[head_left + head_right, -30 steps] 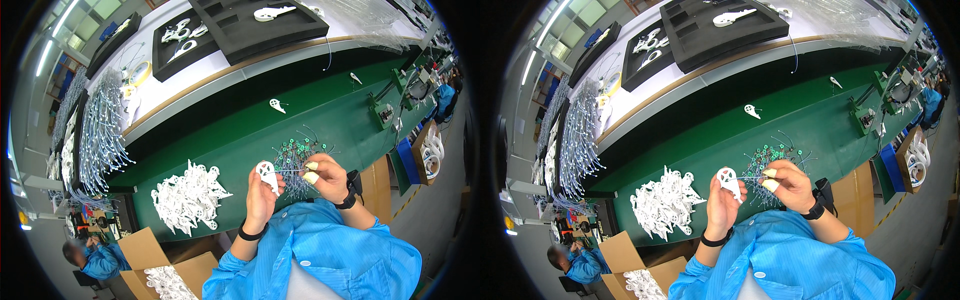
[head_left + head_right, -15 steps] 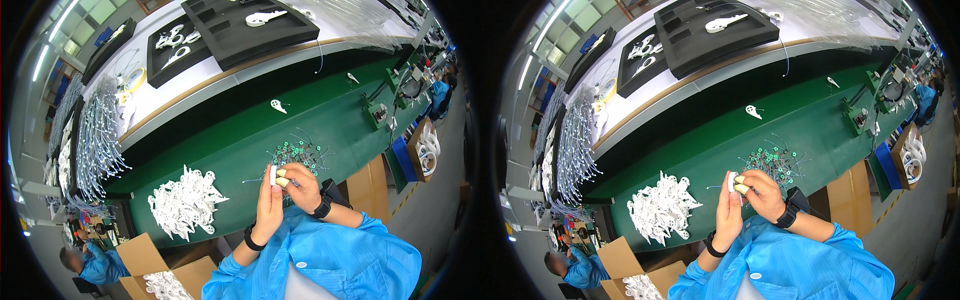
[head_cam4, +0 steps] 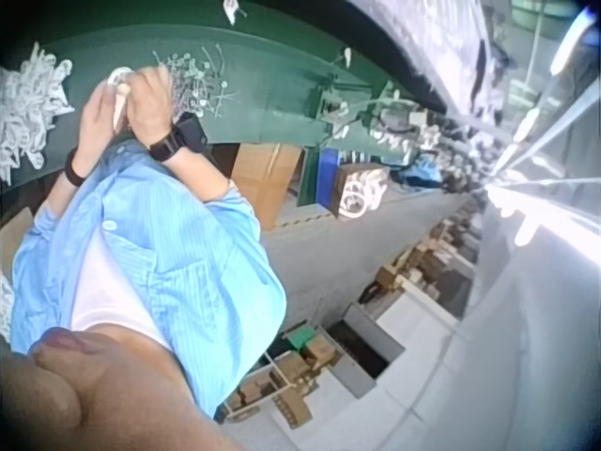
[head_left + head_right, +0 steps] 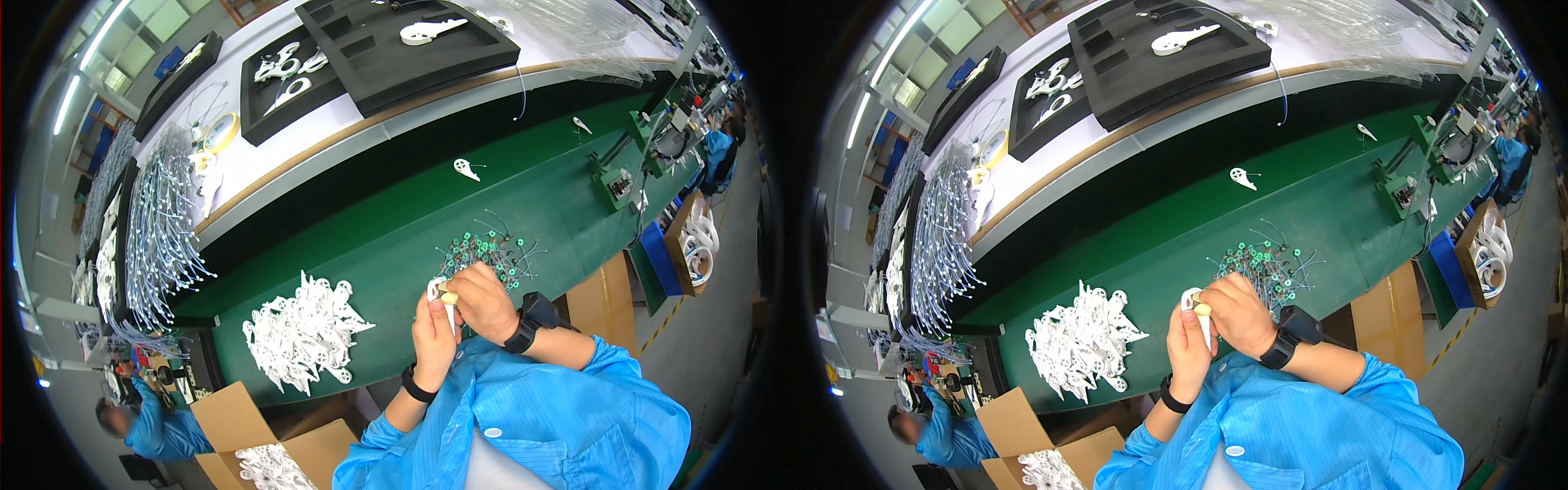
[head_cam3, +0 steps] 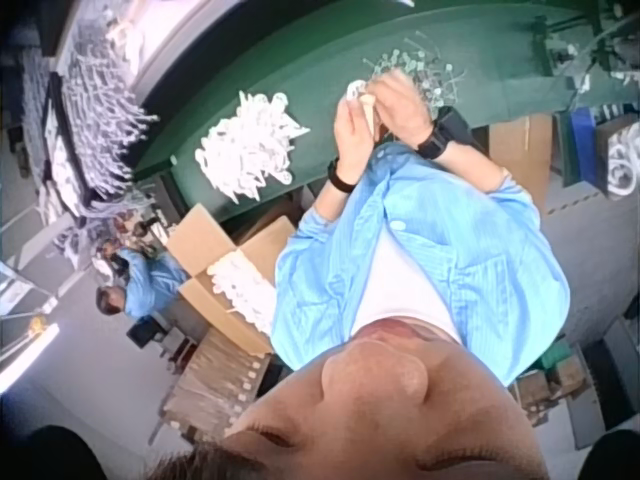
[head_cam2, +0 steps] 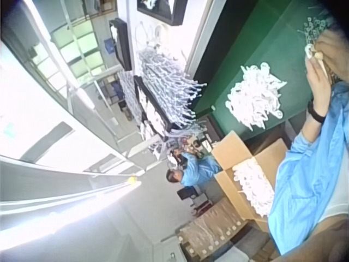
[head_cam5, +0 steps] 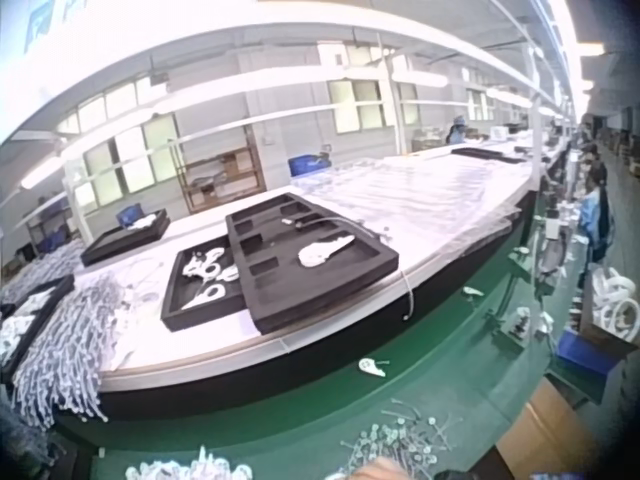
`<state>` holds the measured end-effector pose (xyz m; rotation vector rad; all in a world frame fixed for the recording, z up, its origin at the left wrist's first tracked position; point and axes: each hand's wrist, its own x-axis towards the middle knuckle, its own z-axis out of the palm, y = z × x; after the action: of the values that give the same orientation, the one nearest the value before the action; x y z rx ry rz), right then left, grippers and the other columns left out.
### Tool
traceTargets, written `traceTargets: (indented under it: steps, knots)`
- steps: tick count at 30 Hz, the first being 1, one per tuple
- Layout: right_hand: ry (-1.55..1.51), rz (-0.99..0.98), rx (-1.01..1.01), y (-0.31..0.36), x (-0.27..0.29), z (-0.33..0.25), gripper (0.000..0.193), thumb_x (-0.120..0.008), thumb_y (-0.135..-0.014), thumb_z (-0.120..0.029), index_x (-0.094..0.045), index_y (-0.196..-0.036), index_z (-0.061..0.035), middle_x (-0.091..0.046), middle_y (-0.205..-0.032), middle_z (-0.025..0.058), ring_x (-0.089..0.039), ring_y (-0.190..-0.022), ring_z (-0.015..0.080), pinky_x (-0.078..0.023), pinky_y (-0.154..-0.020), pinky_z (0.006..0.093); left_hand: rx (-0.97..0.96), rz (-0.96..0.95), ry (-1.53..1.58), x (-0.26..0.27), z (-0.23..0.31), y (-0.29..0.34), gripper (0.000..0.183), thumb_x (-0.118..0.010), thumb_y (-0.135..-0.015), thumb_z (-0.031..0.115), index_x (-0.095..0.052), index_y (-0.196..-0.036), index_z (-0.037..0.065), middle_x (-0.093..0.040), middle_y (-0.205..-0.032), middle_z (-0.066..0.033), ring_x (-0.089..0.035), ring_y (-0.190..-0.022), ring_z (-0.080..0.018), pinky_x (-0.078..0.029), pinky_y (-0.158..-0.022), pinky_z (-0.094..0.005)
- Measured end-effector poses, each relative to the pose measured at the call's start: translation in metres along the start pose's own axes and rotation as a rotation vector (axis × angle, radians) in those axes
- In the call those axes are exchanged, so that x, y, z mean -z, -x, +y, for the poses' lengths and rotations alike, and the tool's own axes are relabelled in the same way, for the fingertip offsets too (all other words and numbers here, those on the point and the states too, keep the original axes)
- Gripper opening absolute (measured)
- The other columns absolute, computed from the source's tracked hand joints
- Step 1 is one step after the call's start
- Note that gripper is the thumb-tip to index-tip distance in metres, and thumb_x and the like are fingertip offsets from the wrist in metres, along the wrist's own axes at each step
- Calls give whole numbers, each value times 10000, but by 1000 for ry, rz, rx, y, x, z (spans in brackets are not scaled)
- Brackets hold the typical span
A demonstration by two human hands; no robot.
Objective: The person is manually assembling small white plastic components by attaching multiple thin wires with green connectors to them.
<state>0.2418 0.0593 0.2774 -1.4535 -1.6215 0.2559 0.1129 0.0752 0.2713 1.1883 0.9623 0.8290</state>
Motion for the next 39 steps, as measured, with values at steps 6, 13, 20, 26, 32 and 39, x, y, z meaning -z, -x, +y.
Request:
traceTargets:
  steps: [6,13,20,26,32,39]
  knots:
    - [-79,-23,-79,3,-2,2,240,-620,-702,18,-606,-938,-23,-579,-856,109,-527,-822,307,-443,-744,381,-161,-35,-237,4,-5,-1,375,-330,-1027,287,-452,-1258,18,-517,-655,6,-445,-482,-35,-354,-403,-186]
    - [-95,-96,-106,-8,4,0,194,-588,-762,12,-620,-951,-12,-592,-868,118,-539,-817,302,-448,-743,374,55,-49,45,5,8,-4,415,-294,-1027,373,-472,-1176,29,-489,-634,-12,-410,-439,-61,-323,-363,-199]
    - [-387,-106,-196,-14,27,8,183,-602,-847,-27,-610,-1023,23,-578,-902,108,-570,-808,230,-471,-701,305,331,-154,447,18,31,-7,461,-261,-1014,451,-469,-999,39,-469,-646,-30,-367,-411,-72,-287,-338,-208]
    - [-241,-271,-111,-12,19,1,260,-611,-811,-41,-598,-1068,-2,-531,-1026,149,-543,-961,297,-464,-810,353,208,-120,232,20,10,-5,434,-263,-1024,411,-472,-958,37,-506,-646,-32,-425,-423,-71,-319,-344,-202]
    - [-352,-344,-435,4,-18,23,182,-613,-808,-39,-586,-981,10,-554,-935,114,-601,-755,206,-496,-636,295,320,-159,131,32,-20,-11,423,-299,-1021,392,-480,-1095,16,-586,-705,-65,-527,-460,-99,-403,-368,-201]
    - [-539,-387,-636,1,-111,133,213,-650,-769,-41,-505,-915,13,-616,-819,104,-619,-708,139,-524,-602,281,339,200,23,125,-99,-19,295,-439,-979,195,-498,-1189,-3,-621,-753,-78,-556,-525,-98,-436,-447,-216]
